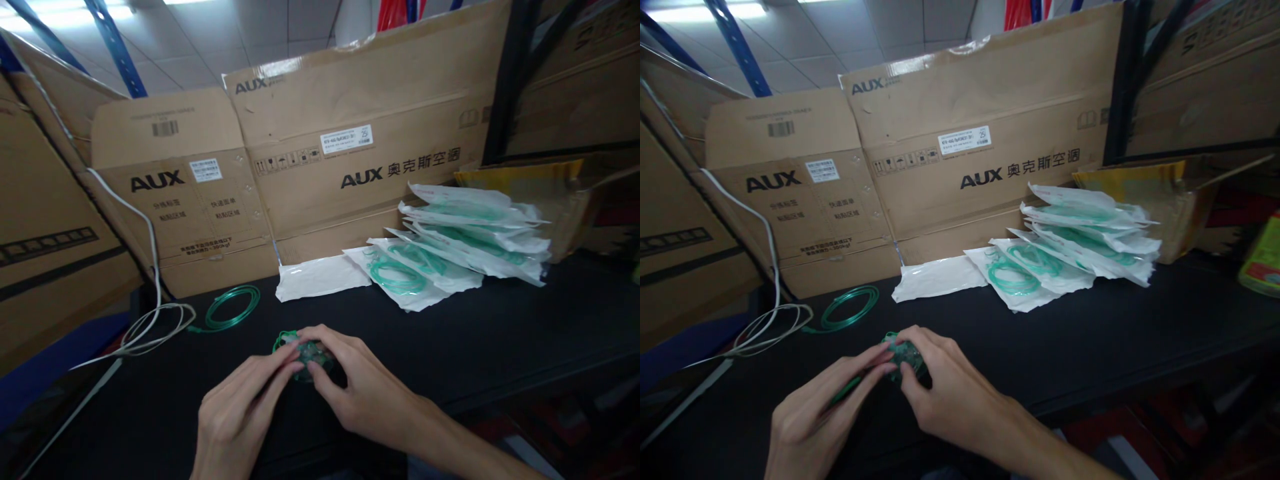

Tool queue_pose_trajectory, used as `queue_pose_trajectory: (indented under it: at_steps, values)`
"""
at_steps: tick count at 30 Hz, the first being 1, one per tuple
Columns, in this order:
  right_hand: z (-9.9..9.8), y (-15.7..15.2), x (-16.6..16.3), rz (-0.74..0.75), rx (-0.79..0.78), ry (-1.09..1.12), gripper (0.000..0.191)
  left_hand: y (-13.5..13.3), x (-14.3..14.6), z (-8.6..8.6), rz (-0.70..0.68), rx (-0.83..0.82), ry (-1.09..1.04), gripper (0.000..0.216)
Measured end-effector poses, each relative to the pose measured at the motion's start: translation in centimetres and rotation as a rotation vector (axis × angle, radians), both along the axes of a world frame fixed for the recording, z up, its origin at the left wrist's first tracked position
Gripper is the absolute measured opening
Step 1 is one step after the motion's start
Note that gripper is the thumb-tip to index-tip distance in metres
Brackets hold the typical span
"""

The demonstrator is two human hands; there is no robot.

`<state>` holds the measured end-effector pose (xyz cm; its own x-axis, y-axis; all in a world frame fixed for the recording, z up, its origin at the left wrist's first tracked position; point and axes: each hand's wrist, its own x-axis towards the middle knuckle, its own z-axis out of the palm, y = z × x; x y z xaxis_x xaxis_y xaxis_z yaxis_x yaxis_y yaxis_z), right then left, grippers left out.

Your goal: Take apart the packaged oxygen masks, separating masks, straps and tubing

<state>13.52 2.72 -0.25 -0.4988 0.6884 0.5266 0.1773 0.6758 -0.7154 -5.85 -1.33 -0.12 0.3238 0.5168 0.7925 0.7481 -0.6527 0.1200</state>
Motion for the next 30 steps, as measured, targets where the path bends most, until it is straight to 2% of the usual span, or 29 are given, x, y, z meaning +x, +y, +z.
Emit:
queue_pose_trajectory:
  at_steps: [6, 13, 16, 25, 30]
  values:
    - [-0.2, 0.2, 0.0, 0.004, -0.077, 0.062, 0.024, 0.9, -0.2, 0.1, -0.003, -0.12, -0.104, 0.024]
    - [-0.8, 0.5, -0.2, 0.076, -0.173, 0.164, 0.011, 1.0, -0.2, 0.0, -0.064, -0.142, -0.114, 0.023]
    - [-1.1, 0.8, -0.2, 0.12, -0.195, 0.2, 0.013, 0.9, 0.0, 0.0, -0.098, -0.151, -0.122, 0.026]
    - [-1.2, 1.1, -0.1, 0.08, -0.108, 0.153, 0.017, 0.9, -0.1, 0.1, -0.115, -0.225, -0.129, 0.027]
    - [-1.2, 1.0, 0.0, 0.027, -0.064, 0.117, 0.021, 0.8, 0.3, 0.3, -0.066, -0.297, -0.094, 0.027]
